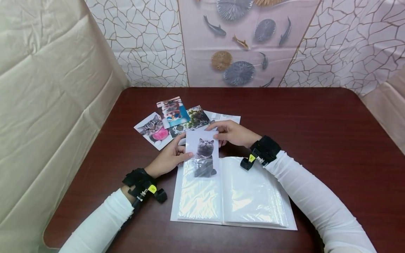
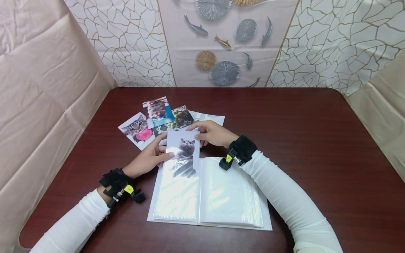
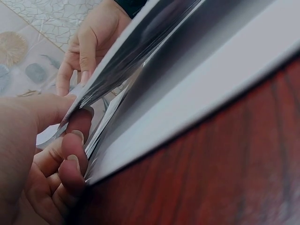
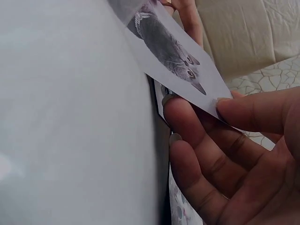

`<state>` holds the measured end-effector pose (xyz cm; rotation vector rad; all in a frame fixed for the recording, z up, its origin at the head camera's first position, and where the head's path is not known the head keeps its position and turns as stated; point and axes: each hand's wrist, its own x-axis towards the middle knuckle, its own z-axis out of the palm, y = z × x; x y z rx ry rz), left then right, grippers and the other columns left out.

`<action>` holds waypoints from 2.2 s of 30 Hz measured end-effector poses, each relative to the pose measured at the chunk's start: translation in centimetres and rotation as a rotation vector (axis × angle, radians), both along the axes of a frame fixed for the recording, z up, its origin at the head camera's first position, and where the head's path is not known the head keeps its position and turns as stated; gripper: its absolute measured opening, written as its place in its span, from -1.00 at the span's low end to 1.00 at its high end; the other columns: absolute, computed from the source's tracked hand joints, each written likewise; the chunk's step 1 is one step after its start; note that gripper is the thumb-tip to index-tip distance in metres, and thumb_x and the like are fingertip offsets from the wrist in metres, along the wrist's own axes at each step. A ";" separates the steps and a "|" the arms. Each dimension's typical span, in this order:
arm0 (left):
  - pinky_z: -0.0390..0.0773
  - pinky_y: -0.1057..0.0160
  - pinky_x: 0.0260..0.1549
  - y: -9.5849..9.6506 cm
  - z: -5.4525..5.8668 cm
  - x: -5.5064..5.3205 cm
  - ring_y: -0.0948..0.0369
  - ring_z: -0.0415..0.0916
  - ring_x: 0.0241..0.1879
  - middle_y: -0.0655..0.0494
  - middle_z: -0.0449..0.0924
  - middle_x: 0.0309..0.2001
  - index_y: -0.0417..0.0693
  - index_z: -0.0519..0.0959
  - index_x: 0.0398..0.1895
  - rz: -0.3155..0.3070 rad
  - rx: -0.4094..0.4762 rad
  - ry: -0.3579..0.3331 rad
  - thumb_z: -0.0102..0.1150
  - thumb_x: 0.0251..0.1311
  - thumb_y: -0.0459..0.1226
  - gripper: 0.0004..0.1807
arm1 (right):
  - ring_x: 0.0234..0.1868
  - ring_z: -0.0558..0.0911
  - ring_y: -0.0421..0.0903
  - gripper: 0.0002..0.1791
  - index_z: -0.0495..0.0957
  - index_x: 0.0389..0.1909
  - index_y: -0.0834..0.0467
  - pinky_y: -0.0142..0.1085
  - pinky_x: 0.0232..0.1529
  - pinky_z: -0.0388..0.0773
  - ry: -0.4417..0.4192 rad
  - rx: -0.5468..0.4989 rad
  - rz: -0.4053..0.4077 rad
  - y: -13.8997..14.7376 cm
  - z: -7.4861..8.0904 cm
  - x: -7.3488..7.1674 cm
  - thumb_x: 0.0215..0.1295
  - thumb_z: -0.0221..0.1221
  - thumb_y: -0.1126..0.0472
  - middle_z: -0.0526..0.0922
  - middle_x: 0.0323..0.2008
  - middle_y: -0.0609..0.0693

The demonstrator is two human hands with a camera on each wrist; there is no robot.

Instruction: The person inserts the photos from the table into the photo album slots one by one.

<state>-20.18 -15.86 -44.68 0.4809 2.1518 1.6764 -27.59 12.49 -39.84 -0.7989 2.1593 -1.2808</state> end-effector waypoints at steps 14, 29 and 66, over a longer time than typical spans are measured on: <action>0.37 0.25 -0.54 0.0 0.1 -0.1 0.13 0.27 -0.66 -0.02 0.35 -0.58 0.28 -0.17 0.65 -0.009 0.013 0.074 0.17 0.44 -0.26 -0.08 | -0.29 0.68 0.06 -0.60 0.48 0.34 0.13 -0.18 -0.15 0.66 -0.007 0.035 0.022 0.1 0.0 -0.1 0.53 0.07 0.30 0.66 -0.42 0.17; 0.33 0.22 -0.56 0.0 0.1 -0.1 0.13 0.22 -0.68 -0.14 0.35 -0.56 0.13 -0.09 0.64 -0.037 0.015 0.063 0.11 0.48 -0.26 -0.19 | -0.28 0.68 0.09 -0.64 0.55 0.27 0.16 -0.17 -0.17 0.66 -0.001 0.040 0.045 0.2 0.1 0.0 0.53 0.08 0.31 0.67 -0.40 0.18; 0.26 0.23 -0.51 0.2 0.1 0.0 0.13 0.14 -0.63 -0.04 0.30 -0.53 0.01 0.18 0.51 -0.041 0.038 0.078 0.11 0.48 -0.28 -0.39 | -0.32 0.67 0.11 -0.67 0.59 0.20 0.30 -0.15 -0.19 0.67 0.043 0.045 0.154 0.5 0.3 0.5 0.49 0.07 0.39 0.67 -0.20 0.18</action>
